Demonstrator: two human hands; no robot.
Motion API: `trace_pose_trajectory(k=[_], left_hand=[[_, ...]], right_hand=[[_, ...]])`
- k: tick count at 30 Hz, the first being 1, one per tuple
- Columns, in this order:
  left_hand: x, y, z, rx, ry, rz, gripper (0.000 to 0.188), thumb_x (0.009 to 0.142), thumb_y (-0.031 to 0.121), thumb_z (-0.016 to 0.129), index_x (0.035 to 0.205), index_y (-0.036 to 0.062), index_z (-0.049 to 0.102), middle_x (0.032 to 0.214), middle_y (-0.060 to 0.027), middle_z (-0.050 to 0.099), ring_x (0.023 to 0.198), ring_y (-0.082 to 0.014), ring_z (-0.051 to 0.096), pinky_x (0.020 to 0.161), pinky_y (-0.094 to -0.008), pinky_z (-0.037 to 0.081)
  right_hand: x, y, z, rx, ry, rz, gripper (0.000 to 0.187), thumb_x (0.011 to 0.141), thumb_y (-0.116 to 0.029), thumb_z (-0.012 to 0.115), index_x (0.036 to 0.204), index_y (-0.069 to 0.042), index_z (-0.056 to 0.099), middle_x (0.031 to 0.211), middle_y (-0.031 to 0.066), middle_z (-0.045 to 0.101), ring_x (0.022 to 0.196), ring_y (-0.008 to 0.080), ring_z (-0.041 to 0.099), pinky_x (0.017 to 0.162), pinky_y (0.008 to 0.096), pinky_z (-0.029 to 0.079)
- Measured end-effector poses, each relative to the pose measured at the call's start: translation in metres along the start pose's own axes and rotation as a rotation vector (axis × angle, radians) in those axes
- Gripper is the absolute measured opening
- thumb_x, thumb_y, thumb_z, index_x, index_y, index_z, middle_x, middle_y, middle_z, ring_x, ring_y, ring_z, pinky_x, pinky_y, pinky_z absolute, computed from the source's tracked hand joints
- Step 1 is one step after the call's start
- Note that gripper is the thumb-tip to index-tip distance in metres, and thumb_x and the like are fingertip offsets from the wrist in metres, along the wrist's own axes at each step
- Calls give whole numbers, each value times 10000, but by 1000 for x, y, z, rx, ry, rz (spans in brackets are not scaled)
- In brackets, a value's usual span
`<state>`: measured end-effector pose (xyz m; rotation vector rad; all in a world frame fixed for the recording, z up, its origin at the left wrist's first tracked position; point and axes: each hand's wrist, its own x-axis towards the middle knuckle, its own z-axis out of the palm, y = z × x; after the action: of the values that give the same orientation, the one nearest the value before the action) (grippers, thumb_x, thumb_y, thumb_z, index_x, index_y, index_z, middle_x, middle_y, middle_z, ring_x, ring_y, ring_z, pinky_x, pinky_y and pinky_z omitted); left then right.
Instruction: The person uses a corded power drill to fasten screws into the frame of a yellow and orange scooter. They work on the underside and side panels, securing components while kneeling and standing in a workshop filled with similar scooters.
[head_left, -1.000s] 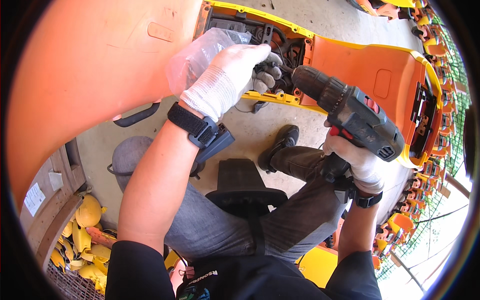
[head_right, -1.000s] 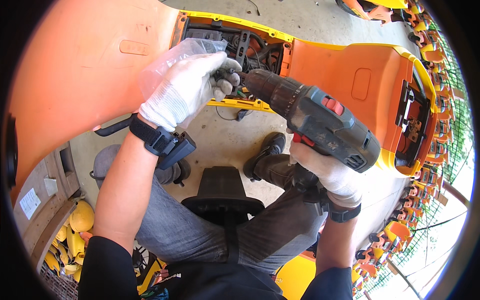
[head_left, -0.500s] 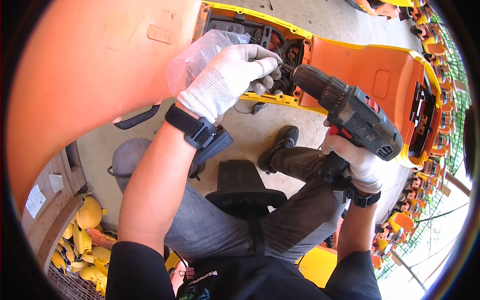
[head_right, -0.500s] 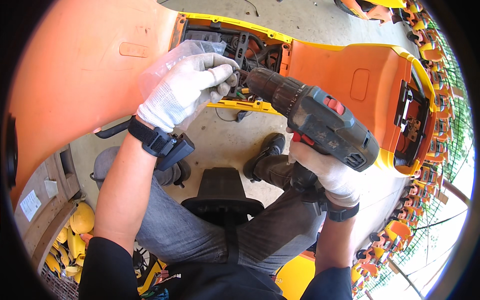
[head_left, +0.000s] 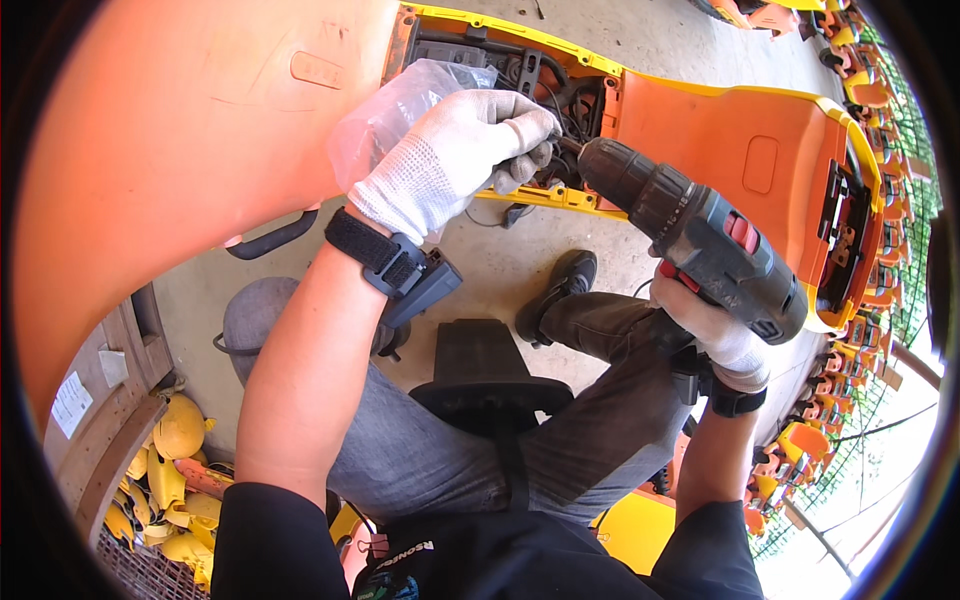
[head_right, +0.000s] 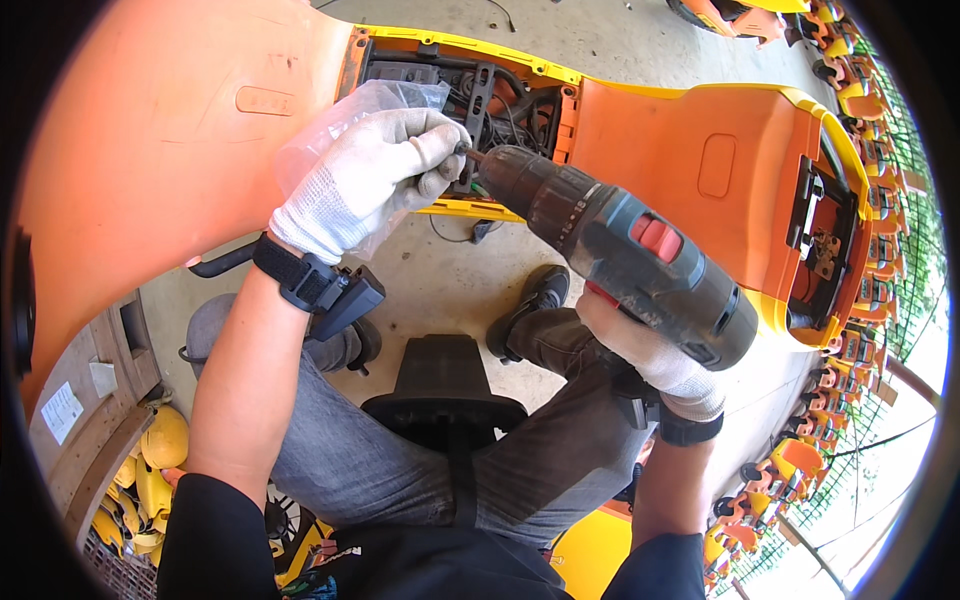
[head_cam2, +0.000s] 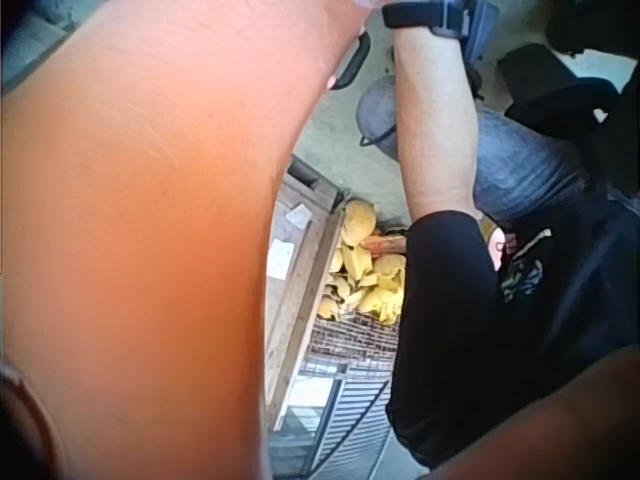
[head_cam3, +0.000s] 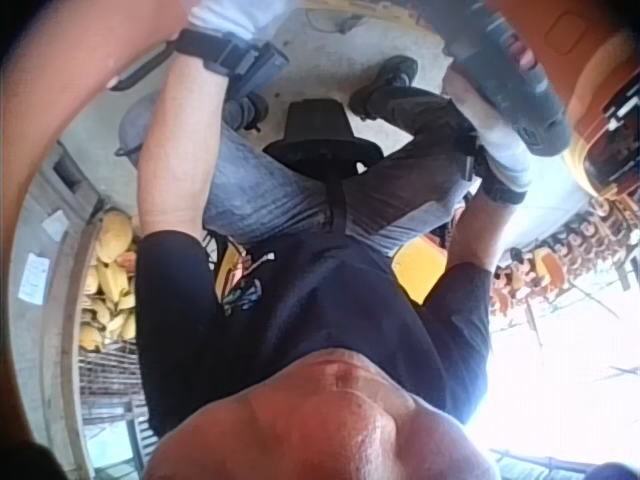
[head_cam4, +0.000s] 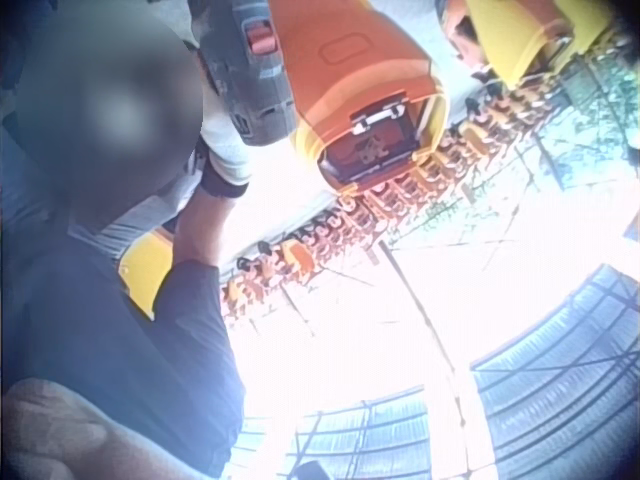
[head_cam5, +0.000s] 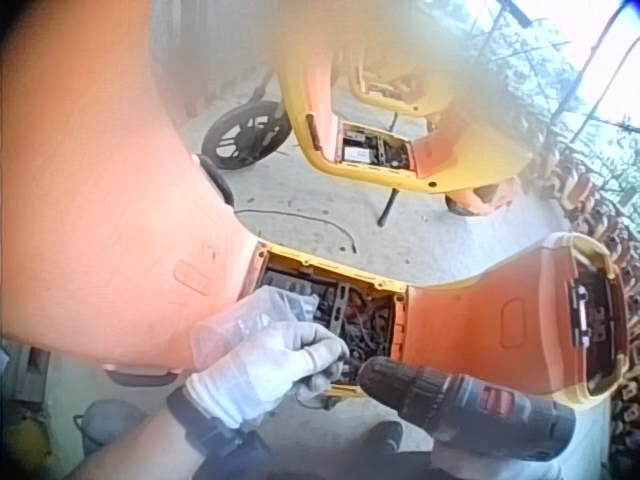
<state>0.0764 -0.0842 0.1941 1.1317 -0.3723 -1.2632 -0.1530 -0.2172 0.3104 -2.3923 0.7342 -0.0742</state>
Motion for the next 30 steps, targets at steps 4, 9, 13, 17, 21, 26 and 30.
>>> trace_pose_trajectory(k=[4,9,13,17,21,26,30], left_hand=[[-5,5,4,-11,-18,-17,184,1010,184,609,1033,5,643,839,-13,623,682,-48,537,613,-170,438],[-4,2,6,-87,-29,-36,183,1008,187,617,1044,10,646,849,-21,640,699,-47,560,629,-167,460],[1,-4,6,-213,-25,-84,166,1015,169,606,1060,16,651,859,-18,649,722,-51,589,650,-168,493],[1,-6,9,-252,16,-113,165,1019,174,601,1054,22,657,869,-21,666,725,-56,604,646,-171,503],[2,-6,10,-119,-41,-167,184,1016,211,613,999,31,653,852,-19,671,698,-48,600,609,-166,480],[3,-8,23,17,-212,-132,201,1021,220,603,949,37,642,827,-5,654,663,-40,566,557,-179,435],[-1,-11,37,58,-311,-158,219,1016,221,610,975,10,651,816,-1,634,655,-45,547,555,-197,431]], right_hand=[[-10,13,-7,-645,36,-526,289,731,-69,768,984,-204,735,900,-23,693,805,166,676,743,302,537],[-15,2,-2,-136,-122,-172,251,791,-1,706,1025,-92,699,923,26,703,881,165,684,788,304,536],[-15,-6,4,387,-78,262,250,763,-33,717,1011,-57,693,886,33,697,813,157,676,735,292,534],[-14,-20,6,393,4,351,219,717,-85,764,931,-79,717,846,9,691,747,150,658,685,281,519],[-20,-28,-6,154,-14,161,319,717,-29,747,1028,-25,679,792,48,663,678,161,657,647,300,536],[-43,-25,-25,-377,78,-165,326,655,-125,816,969,-127,725,859,14,697,743,189,687,700,326,547],[-68,-17,-45,-570,-16,-272,280,671,-141,807,942,-165,737,925,10,712,808,216,700,759,352,557]])
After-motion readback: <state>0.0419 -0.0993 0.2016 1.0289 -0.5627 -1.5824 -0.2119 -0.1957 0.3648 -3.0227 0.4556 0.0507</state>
